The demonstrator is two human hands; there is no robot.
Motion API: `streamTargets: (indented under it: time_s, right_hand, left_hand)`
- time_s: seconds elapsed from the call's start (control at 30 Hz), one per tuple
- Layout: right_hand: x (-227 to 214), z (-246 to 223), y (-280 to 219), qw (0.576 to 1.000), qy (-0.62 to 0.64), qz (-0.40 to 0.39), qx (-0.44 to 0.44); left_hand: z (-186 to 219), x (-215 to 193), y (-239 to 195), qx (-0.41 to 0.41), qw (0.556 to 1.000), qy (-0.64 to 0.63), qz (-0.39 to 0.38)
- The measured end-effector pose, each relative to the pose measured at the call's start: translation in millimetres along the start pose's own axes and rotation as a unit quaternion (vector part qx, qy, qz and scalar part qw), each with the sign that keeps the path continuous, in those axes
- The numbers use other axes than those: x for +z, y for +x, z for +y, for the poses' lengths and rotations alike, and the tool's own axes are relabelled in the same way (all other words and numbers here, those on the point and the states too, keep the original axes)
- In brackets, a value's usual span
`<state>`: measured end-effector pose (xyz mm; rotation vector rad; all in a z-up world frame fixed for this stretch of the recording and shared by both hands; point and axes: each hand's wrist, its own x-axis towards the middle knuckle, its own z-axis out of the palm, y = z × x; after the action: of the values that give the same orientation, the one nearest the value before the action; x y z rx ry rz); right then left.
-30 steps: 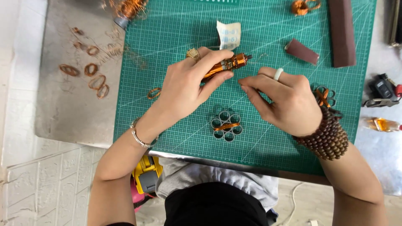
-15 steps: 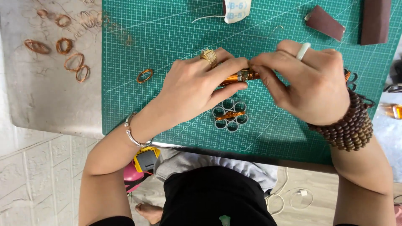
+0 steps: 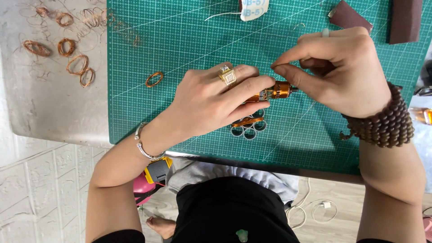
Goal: Winding copper wire onto a motor armature and securing the ends into the commutator slots.
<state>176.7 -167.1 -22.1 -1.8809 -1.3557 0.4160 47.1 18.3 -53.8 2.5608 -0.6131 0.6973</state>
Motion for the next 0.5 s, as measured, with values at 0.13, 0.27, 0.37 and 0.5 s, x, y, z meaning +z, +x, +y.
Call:
streamTargets:
  time_s: [0.13,0.27,0.37,0.5]
  right_hand:
    - [-0.1,-0.9,4.7,0.997,0.071,-0.021,0.026]
    - [1.5,9.0,6.6,0.989,0.132,-0.047,0.050]
    - [5.5,15.5,6.9,0.985,0.157,-0.056,0.051]
    - [6.4,18.6,4.5,0.984,0.165,-0.037,0.056]
  left_hand:
    - [-0.1,-0.9,-0.3,0.006,1.000,0.003,0.004]
    - [-0.2,-2.4,0.6,0.014,1.000,0.015,0.015]
    - [-1.5,-2.3,0.2,0.012,1.000,0.013,0.024]
    - [-0.2,-4.6,0.5,0.003,0.999,0.008,0.034]
